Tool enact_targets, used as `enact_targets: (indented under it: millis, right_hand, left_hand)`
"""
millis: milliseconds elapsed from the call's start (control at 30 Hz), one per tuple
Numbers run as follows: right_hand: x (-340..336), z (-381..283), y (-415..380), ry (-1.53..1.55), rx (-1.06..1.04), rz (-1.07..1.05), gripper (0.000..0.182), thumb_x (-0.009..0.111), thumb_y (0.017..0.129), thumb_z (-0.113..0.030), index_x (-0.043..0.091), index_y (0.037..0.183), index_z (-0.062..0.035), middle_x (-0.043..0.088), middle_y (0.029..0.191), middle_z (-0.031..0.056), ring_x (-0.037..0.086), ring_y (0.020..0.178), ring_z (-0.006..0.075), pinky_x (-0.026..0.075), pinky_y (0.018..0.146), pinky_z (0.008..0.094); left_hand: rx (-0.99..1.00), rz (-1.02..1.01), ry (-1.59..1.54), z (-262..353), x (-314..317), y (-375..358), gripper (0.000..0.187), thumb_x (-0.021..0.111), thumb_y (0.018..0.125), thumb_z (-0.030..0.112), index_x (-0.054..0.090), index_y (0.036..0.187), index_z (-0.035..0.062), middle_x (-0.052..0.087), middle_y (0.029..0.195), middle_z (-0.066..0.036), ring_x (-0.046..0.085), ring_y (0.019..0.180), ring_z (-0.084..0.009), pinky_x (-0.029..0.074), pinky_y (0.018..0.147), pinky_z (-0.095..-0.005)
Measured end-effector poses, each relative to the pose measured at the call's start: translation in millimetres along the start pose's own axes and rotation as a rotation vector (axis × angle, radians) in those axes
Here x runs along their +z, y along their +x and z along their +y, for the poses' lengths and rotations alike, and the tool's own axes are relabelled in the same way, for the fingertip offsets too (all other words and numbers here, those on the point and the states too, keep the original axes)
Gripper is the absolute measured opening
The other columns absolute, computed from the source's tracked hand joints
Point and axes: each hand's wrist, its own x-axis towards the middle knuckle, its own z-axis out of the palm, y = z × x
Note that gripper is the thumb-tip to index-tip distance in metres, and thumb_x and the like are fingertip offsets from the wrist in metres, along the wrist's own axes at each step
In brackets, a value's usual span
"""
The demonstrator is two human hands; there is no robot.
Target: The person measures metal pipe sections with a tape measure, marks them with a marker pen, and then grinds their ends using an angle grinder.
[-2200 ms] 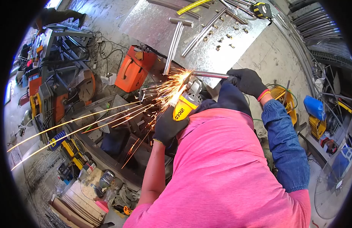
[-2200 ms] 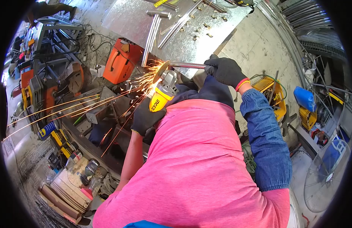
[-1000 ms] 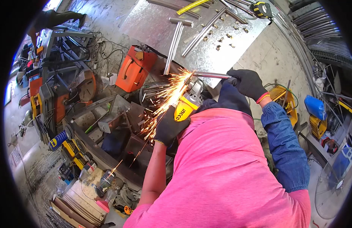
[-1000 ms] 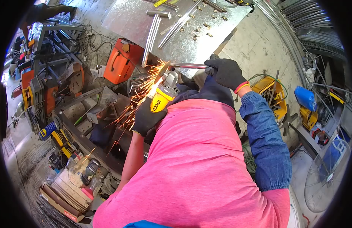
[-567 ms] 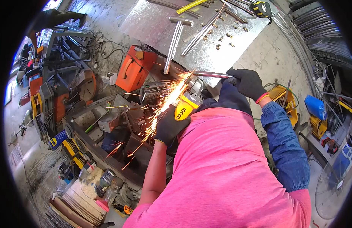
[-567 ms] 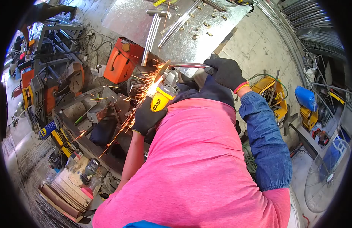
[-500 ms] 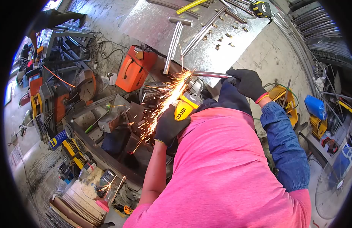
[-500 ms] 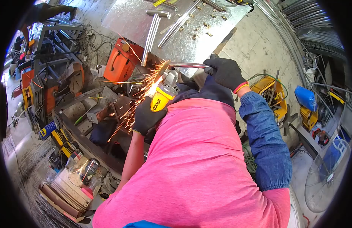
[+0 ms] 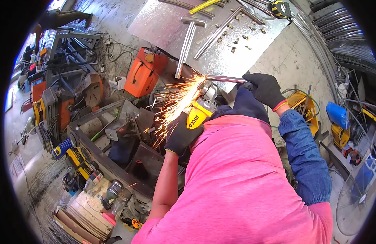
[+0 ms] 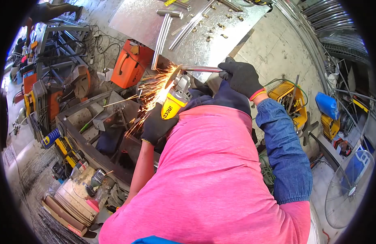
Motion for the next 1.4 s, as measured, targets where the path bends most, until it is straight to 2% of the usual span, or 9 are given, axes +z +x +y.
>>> enact_targets:
  millis: [433, 533, 600, 833, 933, 1000, 1133, 1233, 1400]
  right_hand:
    - [4, 0, -3, -0.012, -0.041, 0.044, 0.027, 0.079, 0.092, -0.028, 0.082, 0.115, -0.0132, 0.075, 0.089, 0.0113, 0.072, 0.081, 0.0348, 0.057, 0.071, 0.0445]
    - [6, 2, -3, -0.03, -0.082, 0.067, 0.028, 0.079, 0.092, -0.027, 0.081, 0.116, -0.0129, 0.075, 0.089, 0.0111, 0.073, 0.082, 0.0346, 0.057, 0.072, 0.044]
    - [6, 2, -3, -0.027, -0.082, 0.075, 0.029, 0.079, 0.092, -0.027, 0.081, 0.117, -0.013, 0.075, 0.09, 0.0112, 0.073, 0.082, 0.0345, 0.057, 0.073, 0.044]
    - [7, 2, -4, -0.018, -0.088, 0.082, 0.029, 0.078, 0.091, -0.025, 0.08, 0.118, -0.0131, 0.074, 0.09, 0.0113, 0.072, 0.083, 0.0349, 0.056, 0.074, 0.0449]
    - [3, 0, -3, -0.027, -0.094, 0.068, 0.029, 0.077, 0.091, -0.022, 0.08, 0.119, -0.0131, 0.074, 0.089, 0.0114, 0.072, 0.083, 0.0353, 0.056, 0.073, 0.046]
    - [1, -4, -3, -0.031, -0.072, 0.039, 0.03, 0.076, 0.09, -0.019, 0.079, 0.119, -0.0133, 0.073, 0.088, 0.0118, 0.071, 0.082, 0.0357, 0.055, 0.072, 0.0468]
    - [1, -4, -3, -0.026, -0.087, 0.043, 0.029, 0.075, 0.09, -0.018, 0.079, 0.118, -0.0135, 0.072, 0.087, 0.012, 0.071, 0.081, 0.0358, 0.055, 0.072, 0.0472]
    - [2, -3, -3, -0.044, -0.083, 0.044, 0.029, 0.075, 0.089, -0.018, 0.079, 0.118, -0.0137, 0.071, 0.087, 0.0118, 0.07, 0.081, 0.0357, 0.054, 0.072, 0.0471]
    - [4, -1, -3, -0.06, -0.111, 0.066, 0.029, 0.076, 0.09, -0.022, 0.079, 0.118, -0.0138, 0.071, 0.086, 0.0112, 0.07, 0.08, 0.035, 0.054, 0.071, 0.0467]
  left_hand:
    - [0.12, 0.045, 0.011, 0, 1, 0, 0.058, 0.089, 0.081, 0.043, 0.064, 0.112, 0.0016, 0.074, 0.097, -0.022, 0.073, 0.092, -0.0412, 0.057, 0.079, -0.0497]
    - [0.081, 0.03, -0.188, 4, 1, 0, 0.059, 0.09, 0.08, 0.043, 0.064, 0.113, 0.0014, 0.074, 0.098, -0.022, 0.074, 0.092, -0.041, 0.057, 0.079, -0.0493]
    - [0.049, 0.006, 0.026, 5, -2, -1, 0.06, 0.09, 0.079, 0.043, 0.065, 0.115, 0.0018, 0.075, 0.1, -0.022, 0.074, 0.093, -0.0411, 0.057, 0.079, -0.0501]
    - [0.078, 0.04, -0.064, 10, -3, -4, 0.065, 0.09, 0.079, 0.044, 0.067, 0.123, 0.0016, 0.075, 0.104, -0.022, 0.074, 0.097, -0.0419, 0.058, 0.082, -0.0521]
    - [0.04, 0.03, -0.027, 14, -5, -5, 0.066, 0.089, 0.08, 0.043, 0.067, 0.126, 0.0013, 0.076, 0.105, -0.022, 0.074, 0.098, -0.0414, 0.058, 0.083, -0.0516]
    - [0.1, 0.025, 0.042, 9, -4, -3, 0.069, 0.088, 0.081, 0.043, 0.065, 0.132, 0.0031, 0.076, 0.108, -0.022, 0.075, 0.1, -0.0405, 0.058, 0.084, -0.0506]
    - [0.087, 0.013, 0.029, 12, -4, -4, 0.069, 0.088, 0.081, 0.043, 0.065, 0.132, 0.0031, 0.076, 0.106, -0.023, 0.075, 0.097, -0.0409, 0.059, 0.083, -0.0503]
    - [0.109, 0.108, -0.036, 16, -2, -8, 0.065, 0.088, 0.082, 0.043, 0.066, 0.128, 0.0037, 0.077, 0.102, -0.022, 0.075, 0.094, -0.0412, 0.059, 0.081, -0.05]
    - [0.013, -0.032, 0.028, 14, -7, -5, 0.061, 0.087, 0.083, 0.042, 0.067, 0.127, 0.0055, 0.076, 0.11, -0.021, 0.074, 0.099, -0.0407, 0.058, 0.082, -0.0494]
